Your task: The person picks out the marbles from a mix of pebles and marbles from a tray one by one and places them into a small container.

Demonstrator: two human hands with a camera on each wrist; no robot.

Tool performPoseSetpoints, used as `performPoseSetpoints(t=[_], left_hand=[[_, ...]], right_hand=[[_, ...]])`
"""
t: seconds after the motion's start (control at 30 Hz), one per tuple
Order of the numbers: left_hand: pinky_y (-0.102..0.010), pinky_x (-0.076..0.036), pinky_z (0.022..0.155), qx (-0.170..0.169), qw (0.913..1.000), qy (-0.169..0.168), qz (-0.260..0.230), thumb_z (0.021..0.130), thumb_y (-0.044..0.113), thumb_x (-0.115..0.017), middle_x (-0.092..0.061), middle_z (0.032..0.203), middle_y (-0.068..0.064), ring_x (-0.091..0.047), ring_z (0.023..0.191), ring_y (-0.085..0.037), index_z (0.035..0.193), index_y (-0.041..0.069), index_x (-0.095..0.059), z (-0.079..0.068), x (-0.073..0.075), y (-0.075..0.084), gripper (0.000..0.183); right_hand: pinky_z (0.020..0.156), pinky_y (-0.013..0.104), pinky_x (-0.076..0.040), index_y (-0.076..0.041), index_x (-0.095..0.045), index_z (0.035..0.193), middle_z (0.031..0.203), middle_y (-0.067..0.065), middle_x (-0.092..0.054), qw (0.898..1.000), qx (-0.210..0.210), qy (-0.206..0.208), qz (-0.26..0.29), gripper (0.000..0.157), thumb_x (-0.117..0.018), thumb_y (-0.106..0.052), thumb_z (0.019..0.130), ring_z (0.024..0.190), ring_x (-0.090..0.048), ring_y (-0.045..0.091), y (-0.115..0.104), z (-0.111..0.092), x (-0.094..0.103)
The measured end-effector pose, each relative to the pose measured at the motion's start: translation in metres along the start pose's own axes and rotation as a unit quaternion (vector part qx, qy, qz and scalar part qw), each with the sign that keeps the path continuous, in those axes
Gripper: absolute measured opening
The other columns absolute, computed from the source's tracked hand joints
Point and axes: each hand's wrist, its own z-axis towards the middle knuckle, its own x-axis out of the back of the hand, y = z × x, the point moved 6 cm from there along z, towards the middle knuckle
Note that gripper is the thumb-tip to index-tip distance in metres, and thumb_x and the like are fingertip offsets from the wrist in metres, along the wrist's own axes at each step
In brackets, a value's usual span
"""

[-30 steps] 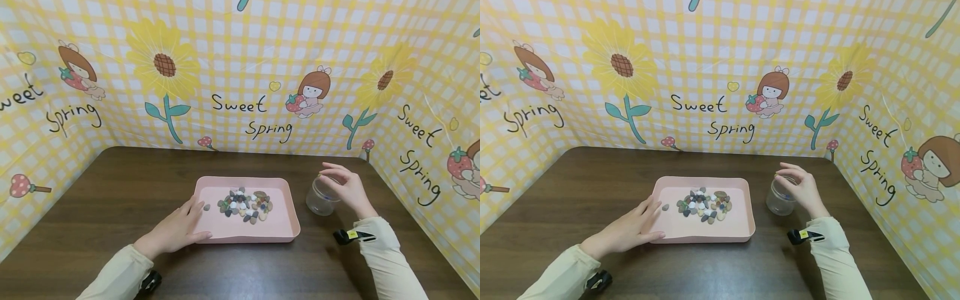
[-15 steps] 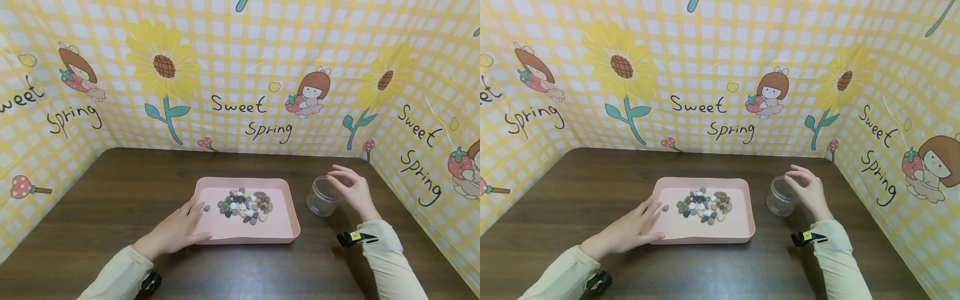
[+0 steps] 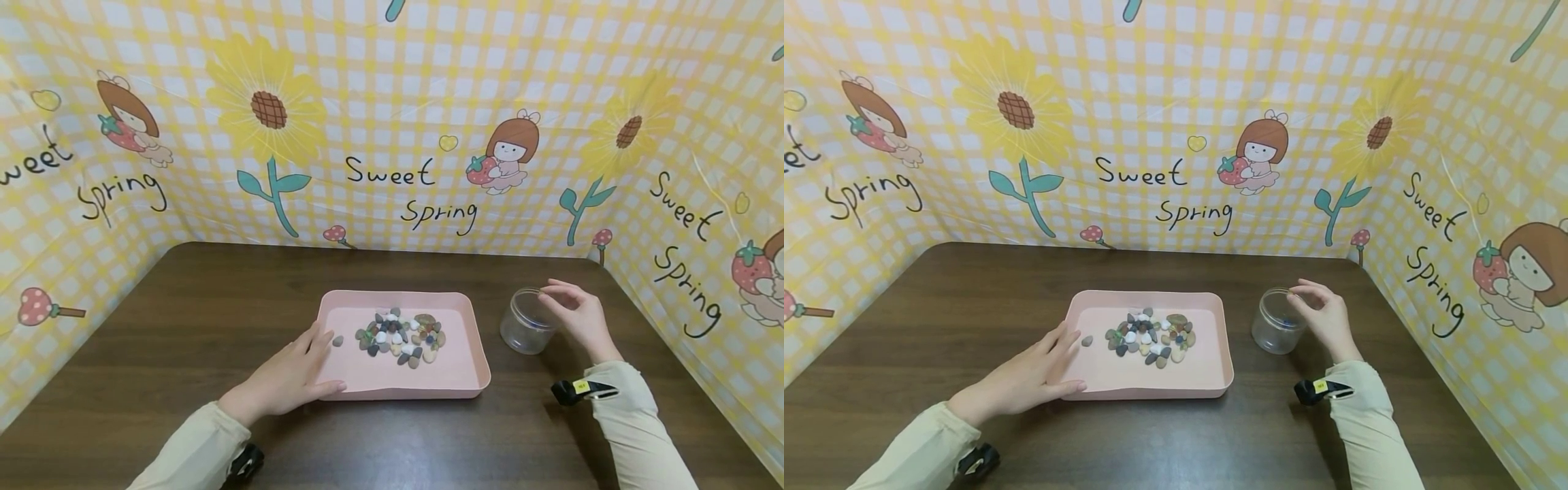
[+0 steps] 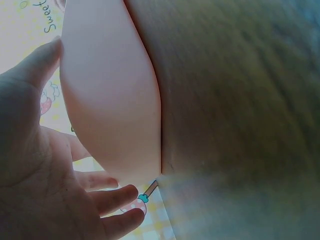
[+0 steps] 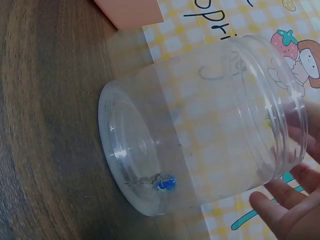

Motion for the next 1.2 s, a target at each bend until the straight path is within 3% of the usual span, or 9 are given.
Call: performPoseSetpoints(t=[0.17,0.27,0.43,0.53,0.63,0.83,1.07,1.2], left_hand=[[-0.054,-0.037,0.102,-0.002,1.0,0.003,0.0,0.085,0.061,-0.053,-0.027,0.147,-0.033,-0.04,0.13,-0.043,0.14,-0.002,-0.037,0.0,0.0,-0.001,0.085],[-0.054,-0.037,0.102,-0.004,1.0,0.005,0.001,0.085,0.061,-0.053,-0.027,0.147,-0.033,-0.041,0.129,-0.043,0.14,-0.002,-0.037,0.0,0.0,0.0,0.085],[-0.053,-0.038,0.101,-0.006,0.9999,0.008,0.002,0.085,0.06,-0.053,-0.027,0.147,-0.032,-0.042,0.128,-0.043,0.14,-0.002,-0.037,-0.001,0.001,0.0,0.085],[-0.053,-0.038,0.101,-0.007,0.9999,0.01,0.003,0.085,0.06,-0.054,-0.027,0.147,-0.032,-0.042,0.128,-0.042,0.14,-0.002,-0.038,-0.001,0.001,0.001,0.084],[-0.053,-0.037,0.102,-0.007,0.9999,0.009,0.002,0.085,0.06,-0.053,-0.027,0.147,-0.032,-0.042,0.129,-0.042,0.14,-0.002,-0.038,-0.001,0.001,0.001,0.084],[-0.053,-0.037,0.102,-0.005,1.0,0.008,0.001,0.085,0.06,-0.053,-0.027,0.147,-0.032,-0.041,0.129,-0.042,0.14,-0.002,-0.037,0.0,0.001,0.0,0.084],[-0.053,-0.038,0.101,-0.01,0.9999,0.013,0.003,0.085,0.059,-0.054,-0.028,0.146,-0.033,-0.042,0.128,-0.043,0.139,-0.003,-0.038,0.0,0.001,0.0,0.083],[-0.053,-0.038,0.101,-0.01,0.9998,0.014,0.001,0.085,0.058,-0.055,-0.028,0.145,-0.033,-0.042,0.128,-0.043,0.139,-0.003,-0.039,0.0,0.0,0.0,0.083]], right_hand=[[0.074,0.003,-0.042,0.005,-0.066,0.105,0.121,0.009,-0.062,0.999,-0.029,-0.02,-0.009,0.035,-0.066,-0.024,0.087,0.084,-0.05,-0.022,0.004,0.0,-0.001],[0.073,0.002,-0.041,0.007,-0.065,0.106,0.122,0.013,-0.062,0.999,-0.038,-0.025,-0.01,0.036,-0.066,-0.024,0.087,0.082,-0.05,-0.023,0.006,-0.001,-0.001],[0.074,0.002,-0.042,0.008,-0.064,0.108,0.117,0.004,-0.065,0.999,-0.042,-0.033,0.006,0.036,-0.066,-0.021,0.087,0.083,-0.051,-0.023,0.006,-0.001,-0.002],[0.073,0.003,-0.044,0.011,-0.062,0.109,0.106,-0.012,-0.067,0.998,-0.038,-0.035,0.031,0.036,-0.065,-0.018,0.087,0.082,-0.052,-0.022,0.005,-0.001,-0.002],[0.073,0.003,-0.044,0.012,-0.061,0.109,0.094,-0.03,-0.059,0.998,-0.035,-0.035,0.043,0.036,-0.065,-0.017,0.087,0.082,-0.053,-0.021,0.003,-0.001,-0.002],[0.073,0.002,-0.043,0.008,-0.064,0.107,0.103,-0.017,-0.062,1.0,-0.017,-0.015,0.016,0.033,-0.066,-0.018,0.087,0.083,-0.052,-0.023,-0.006,0.0,0.002],[0.075,0.001,-0.042,0.009,-0.064,0.104,0.095,-0.039,-0.05,0.999,0.031,0.009,0.037,0.029,-0.066,-0.014,0.087,0.086,-0.053,-0.021,-0.035,0.005,0.006],[0.079,0.002,-0.043,0.01,-0.064,0.102,0.099,-0.036,-0.051,0.997,0.062,-0.005,0.054,0.027,-0.065,-0.012,0.087,0.089,-0.054,-0.019,-0.058,0.006,0.002]])
